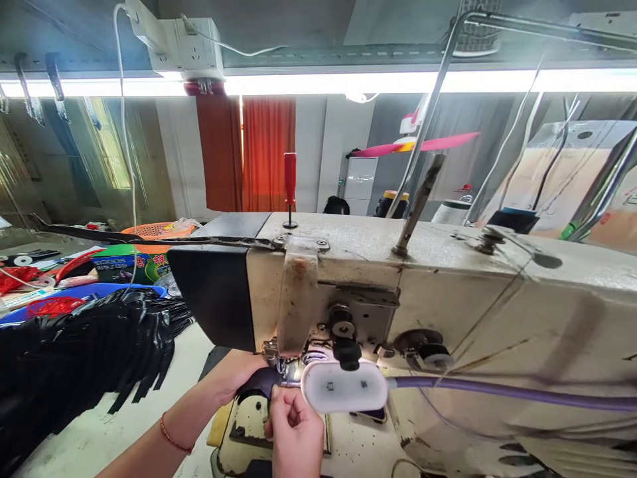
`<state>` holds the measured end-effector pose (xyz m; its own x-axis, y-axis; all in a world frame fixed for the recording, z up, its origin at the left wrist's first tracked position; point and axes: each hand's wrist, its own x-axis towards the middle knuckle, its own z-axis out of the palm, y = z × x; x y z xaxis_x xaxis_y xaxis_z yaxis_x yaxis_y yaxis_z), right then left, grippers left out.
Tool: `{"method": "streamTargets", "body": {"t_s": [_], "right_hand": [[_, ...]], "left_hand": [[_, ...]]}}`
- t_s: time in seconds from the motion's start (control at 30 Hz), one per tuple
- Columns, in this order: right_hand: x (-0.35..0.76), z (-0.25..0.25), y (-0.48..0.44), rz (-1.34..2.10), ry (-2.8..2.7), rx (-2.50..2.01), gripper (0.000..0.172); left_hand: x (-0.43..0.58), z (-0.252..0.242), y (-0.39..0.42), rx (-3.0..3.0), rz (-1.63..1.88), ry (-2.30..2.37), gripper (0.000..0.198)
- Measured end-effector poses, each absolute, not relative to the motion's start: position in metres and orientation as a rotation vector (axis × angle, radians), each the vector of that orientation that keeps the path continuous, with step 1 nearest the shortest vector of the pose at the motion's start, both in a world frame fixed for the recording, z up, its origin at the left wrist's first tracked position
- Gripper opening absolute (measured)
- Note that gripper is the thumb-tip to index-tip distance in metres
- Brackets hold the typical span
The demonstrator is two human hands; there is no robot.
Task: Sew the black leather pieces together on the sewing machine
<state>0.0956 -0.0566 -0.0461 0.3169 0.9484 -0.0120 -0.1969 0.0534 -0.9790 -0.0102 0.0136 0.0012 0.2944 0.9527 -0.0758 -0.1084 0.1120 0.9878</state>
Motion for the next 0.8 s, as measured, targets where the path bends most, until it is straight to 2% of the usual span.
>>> {"method": "streamTargets", "body": {"t_s": [0.27, 0.43, 0.63, 0.8], "right_hand": [[0.093, -0.048, -0.058, 1.013, -0.872, -1.191, 0.046], [0.099, -0.051, -0.058, 1.014, -0.957, -1.202, 0.047], [0.107, -0.061, -0.055, 0.975, -1.134, -1.241, 0.044], [0.102, -0.086, -0.058, 0.812, -1.352, -1.250, 0.036]], "left_hand": [[-0.011, 0.008, 0.011, 1.258, 0.963, 0.901, 0.038], [-0.013, 0.012, 0.009, 1.407, 0.978, 0.950, 0.033], [-0.018, 0.007, -0.001, 1.605, 1.115, 1.167, 0.009], [-0.041, -0.018, -0.029, 1.863, 1.194, 1.414, 0.021]]}}
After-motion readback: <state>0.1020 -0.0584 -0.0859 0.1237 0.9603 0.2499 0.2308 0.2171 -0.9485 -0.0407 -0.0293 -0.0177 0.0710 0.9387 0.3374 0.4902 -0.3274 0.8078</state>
